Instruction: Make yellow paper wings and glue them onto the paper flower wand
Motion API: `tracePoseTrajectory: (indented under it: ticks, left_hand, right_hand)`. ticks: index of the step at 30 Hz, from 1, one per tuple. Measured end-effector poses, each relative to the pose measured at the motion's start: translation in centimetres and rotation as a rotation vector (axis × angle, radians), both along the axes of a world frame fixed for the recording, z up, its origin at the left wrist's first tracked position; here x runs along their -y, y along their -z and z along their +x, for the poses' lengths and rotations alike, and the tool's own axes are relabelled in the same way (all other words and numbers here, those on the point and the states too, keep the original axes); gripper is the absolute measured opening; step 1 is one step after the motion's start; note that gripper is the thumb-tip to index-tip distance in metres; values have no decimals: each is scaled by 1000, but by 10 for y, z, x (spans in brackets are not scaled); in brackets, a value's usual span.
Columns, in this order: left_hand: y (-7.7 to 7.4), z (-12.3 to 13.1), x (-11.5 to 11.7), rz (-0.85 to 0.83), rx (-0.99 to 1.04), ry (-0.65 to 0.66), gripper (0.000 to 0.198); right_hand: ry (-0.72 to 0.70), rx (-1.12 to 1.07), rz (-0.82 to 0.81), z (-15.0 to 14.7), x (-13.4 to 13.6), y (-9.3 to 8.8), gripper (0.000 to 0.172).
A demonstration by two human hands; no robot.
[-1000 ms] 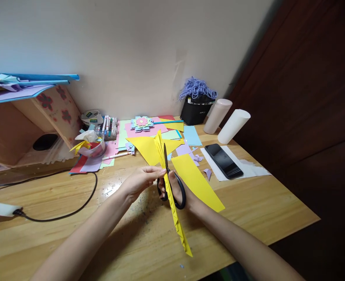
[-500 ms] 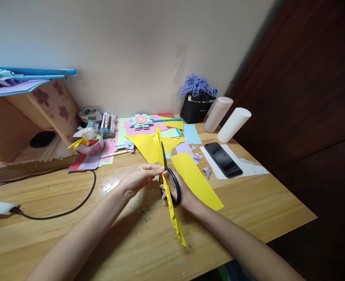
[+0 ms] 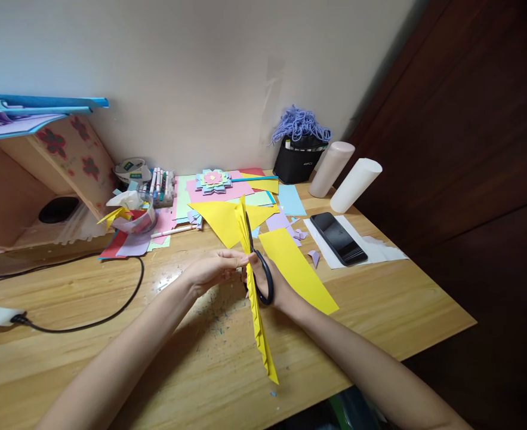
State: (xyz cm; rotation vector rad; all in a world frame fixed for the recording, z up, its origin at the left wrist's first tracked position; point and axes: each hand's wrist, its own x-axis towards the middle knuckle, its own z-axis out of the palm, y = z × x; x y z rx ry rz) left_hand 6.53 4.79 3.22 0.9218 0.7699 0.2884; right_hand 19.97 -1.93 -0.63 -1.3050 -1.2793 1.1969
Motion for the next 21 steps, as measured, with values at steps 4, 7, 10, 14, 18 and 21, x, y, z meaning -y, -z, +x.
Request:
tracePoseTrajectory:
  ticks: [4,7,10,14,18,21]
  left_hand:
    - [3,0,-1,-34,10,-27,30]
    - [5,0,-1,-37,-22,-48,33]
    - [6,0,-1,-24,-47,-29,33]
    - [10,2,0,-3,-25,49,30]
    - [17,2,0,16,-18,71,29]
    - [19,2,1,19,-16,68,28]
  right_hand:
    - [84,196,96,0,1,2,71]
    - [56,211,67,0,0,0,74]
    - [-33,147,52,1,-2,-3,79]
    - [-8,96,74,2,-5,-4,77]
    - [68,156,91,4,-5,-1,66]
    - [97,178,79,4,-4,2,59]
